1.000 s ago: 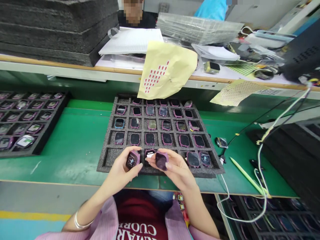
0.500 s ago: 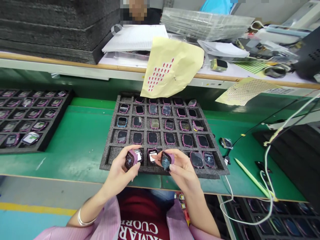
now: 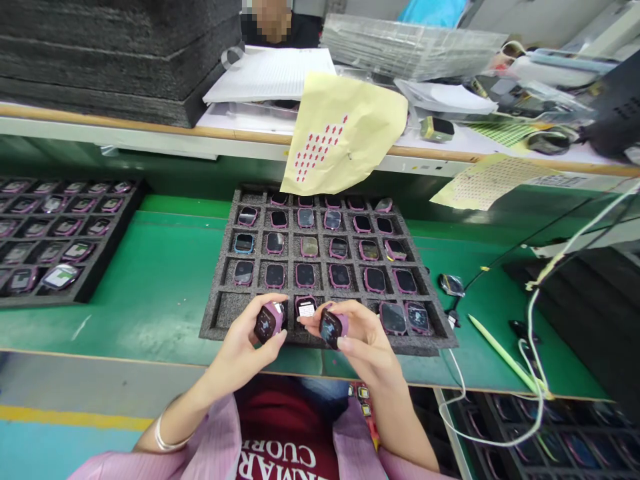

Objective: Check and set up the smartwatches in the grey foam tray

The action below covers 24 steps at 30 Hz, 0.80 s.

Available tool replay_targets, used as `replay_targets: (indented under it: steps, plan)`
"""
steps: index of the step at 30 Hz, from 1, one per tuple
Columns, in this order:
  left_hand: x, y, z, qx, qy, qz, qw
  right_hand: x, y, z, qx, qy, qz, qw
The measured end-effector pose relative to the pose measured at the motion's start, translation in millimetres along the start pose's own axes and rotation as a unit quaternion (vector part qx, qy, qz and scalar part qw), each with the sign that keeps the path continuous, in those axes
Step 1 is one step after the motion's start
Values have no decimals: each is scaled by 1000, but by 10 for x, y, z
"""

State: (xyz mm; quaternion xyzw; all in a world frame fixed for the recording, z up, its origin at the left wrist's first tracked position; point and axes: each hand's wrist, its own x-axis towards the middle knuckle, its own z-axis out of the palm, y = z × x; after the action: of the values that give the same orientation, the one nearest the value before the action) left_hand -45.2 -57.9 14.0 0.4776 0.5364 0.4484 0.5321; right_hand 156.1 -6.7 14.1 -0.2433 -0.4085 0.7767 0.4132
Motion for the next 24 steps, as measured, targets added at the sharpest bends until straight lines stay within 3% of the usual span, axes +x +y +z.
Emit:
replay_targets:
  steps: [6, 14, 24]
  plan:
    - [8, 13, -7, 20, -33, 4, 999, 10, 59, -28, 4, -5, -2, 1000]
    - [30, -6, -14, -4, -11, -4, 1000, 13, 56, -25, -15, -10, -25, 1000]
    - [-55, -41, -39, -50, -35, 9, 998, -22, 38, -19, 4, -29, -41, 999]
